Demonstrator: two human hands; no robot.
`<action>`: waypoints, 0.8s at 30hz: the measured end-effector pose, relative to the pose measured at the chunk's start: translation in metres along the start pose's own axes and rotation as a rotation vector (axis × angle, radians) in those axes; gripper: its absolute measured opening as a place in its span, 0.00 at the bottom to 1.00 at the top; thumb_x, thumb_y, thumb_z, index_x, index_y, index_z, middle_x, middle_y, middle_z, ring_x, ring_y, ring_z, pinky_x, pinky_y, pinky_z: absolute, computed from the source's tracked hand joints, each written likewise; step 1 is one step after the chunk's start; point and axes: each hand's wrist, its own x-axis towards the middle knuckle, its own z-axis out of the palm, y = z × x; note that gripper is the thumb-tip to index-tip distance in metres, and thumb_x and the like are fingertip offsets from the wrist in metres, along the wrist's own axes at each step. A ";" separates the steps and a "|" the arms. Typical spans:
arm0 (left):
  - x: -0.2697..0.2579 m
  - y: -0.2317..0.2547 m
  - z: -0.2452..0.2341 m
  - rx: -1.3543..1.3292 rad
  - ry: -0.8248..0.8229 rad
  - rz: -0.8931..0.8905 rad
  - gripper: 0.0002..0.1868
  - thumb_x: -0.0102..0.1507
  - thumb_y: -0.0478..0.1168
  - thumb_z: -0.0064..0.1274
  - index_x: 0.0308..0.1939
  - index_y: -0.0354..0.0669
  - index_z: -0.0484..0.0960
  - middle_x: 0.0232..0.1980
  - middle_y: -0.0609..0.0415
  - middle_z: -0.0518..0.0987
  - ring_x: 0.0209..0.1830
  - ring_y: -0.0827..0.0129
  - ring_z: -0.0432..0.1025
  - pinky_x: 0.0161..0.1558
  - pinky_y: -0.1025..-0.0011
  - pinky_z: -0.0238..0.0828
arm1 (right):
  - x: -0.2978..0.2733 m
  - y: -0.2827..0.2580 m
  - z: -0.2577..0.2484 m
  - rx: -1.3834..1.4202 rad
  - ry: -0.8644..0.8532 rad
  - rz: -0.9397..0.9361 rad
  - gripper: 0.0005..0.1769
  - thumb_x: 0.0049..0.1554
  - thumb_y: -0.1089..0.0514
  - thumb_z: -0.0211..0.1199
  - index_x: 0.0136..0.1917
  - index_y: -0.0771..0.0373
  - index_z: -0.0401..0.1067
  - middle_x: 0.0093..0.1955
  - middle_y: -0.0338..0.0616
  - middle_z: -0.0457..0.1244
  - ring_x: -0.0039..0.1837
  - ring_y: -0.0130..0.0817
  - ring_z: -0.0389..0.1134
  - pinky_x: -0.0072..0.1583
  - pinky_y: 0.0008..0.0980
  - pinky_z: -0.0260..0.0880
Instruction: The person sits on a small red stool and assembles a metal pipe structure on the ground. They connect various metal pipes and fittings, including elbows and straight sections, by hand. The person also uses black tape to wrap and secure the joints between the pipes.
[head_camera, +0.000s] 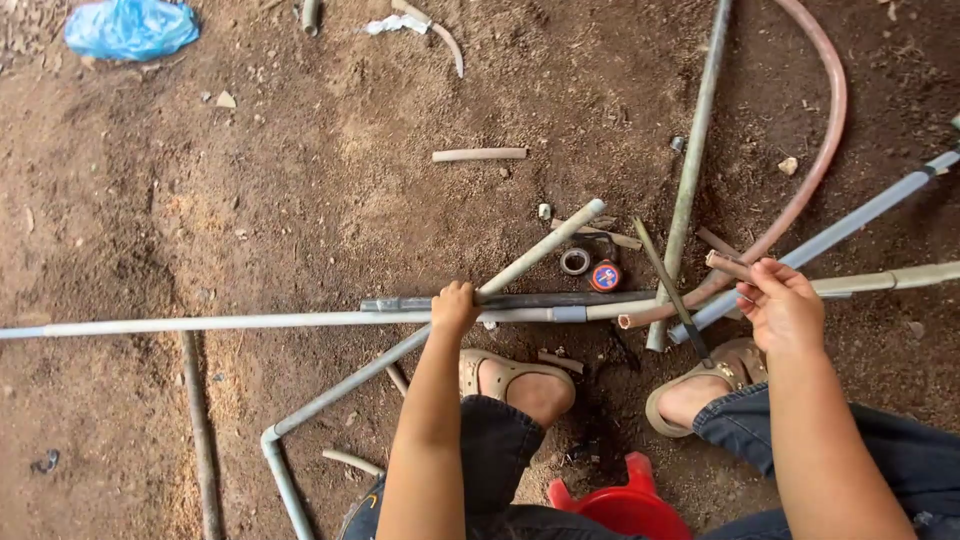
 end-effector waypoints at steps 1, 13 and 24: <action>-0.003 -0.003 -0.002 0.007 0.001 0.008 0.21 0.70 0.57 0.55 0.57 0.47 0.78 0.59 0.48 0.78 0.60 0.49 0.74 0.60 0.47 0.72 | -0.001 0.000 -0.005 0.008 0.007 -0.002 0.08 0.67 0.60 0.67 0.54 0.45 0.74 0.48 0.32 0.69 0.43 0.22 0.71 0.46 0.22 0.74; -0.051 -0.045 -0.061 -0.146 0.172 0.201 0.17 0.71 0.46 0.55 0.59 0.47 0.68 0.46 0.43 0.86 0.38 0.45 0.83 0.33 0.43 0.83 | 0.003 -0.018 -0.037 0.128 0.133 -0.111 0.08 0.68 0.60 0.67 0.53 0.43 0.76 0.45 0.33 0.71 0.42 0.23 0.73 0.44 0.24 0.74; -0.129 0.095 -0.176 -0.028 0.459 0.501 0.27 0.67 0.30 0.49 0.71 0.47 0.72 0.46 0.49 0.84 0.28 0.49 0.82 0.22 0.49 0.79 | -0.041 -0.062 0.000 -0.007 -0.218 -0.339 0.07 0.74 0.56 0.61 0.63 0.52 0.77 0.37 0.32 0.66 0.33 0.19 0.64 0.37 0.21 0.69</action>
